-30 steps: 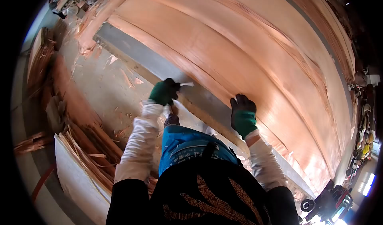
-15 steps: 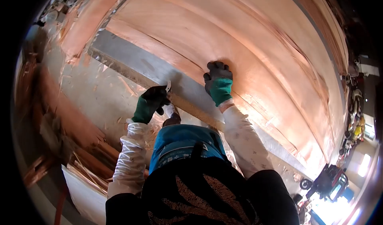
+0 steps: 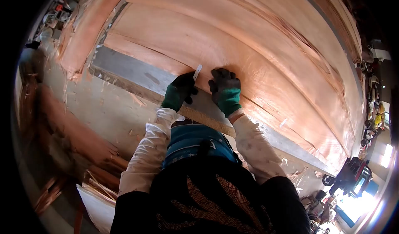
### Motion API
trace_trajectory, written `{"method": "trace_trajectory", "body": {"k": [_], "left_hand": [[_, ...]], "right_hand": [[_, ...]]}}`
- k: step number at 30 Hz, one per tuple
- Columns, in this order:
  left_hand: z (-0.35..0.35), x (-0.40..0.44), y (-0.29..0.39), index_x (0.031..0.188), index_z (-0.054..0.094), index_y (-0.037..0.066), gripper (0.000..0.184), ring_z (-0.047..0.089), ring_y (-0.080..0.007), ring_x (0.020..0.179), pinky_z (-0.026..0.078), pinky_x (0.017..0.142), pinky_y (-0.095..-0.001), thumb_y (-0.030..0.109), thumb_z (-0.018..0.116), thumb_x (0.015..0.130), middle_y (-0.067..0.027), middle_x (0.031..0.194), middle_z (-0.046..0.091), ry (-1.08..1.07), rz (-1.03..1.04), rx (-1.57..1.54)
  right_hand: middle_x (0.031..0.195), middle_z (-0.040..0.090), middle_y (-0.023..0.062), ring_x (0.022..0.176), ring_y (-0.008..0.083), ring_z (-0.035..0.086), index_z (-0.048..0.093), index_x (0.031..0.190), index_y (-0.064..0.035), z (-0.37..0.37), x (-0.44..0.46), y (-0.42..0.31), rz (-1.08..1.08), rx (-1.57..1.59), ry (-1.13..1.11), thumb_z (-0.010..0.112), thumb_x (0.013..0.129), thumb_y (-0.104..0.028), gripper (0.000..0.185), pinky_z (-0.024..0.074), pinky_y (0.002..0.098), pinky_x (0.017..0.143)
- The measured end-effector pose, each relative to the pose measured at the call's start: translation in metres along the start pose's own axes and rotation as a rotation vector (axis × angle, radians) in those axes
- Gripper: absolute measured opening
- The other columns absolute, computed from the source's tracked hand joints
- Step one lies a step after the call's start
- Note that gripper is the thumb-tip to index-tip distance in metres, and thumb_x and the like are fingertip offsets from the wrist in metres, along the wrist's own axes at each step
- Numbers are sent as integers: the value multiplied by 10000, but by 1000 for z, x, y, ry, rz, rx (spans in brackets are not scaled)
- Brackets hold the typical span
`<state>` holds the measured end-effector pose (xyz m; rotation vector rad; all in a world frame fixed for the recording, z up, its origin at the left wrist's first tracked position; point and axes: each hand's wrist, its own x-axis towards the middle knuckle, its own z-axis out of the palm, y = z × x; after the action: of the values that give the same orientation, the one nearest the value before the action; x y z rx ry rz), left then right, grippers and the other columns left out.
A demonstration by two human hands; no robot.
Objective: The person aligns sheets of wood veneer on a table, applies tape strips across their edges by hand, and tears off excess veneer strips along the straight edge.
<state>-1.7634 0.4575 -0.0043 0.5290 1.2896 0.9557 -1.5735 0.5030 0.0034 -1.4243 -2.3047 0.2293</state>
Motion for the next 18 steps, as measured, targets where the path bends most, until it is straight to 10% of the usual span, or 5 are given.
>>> {"method": "trace_trajectory", "body": {"k": [18], "left_hand": [[16, 0, -6, 1302, 577, 91, 346, 646, -165, 620, 477, 448, -276, 182, 557, 969, -68, 819, 667, 62, 83, 155]], "right_hand": [[997, 643, 98, 904, 335, 606, 706, 917, -137, 9, 17, 8, 79, 86, -99, 722, 681, -195, 244, 505, 439, 731]]}}
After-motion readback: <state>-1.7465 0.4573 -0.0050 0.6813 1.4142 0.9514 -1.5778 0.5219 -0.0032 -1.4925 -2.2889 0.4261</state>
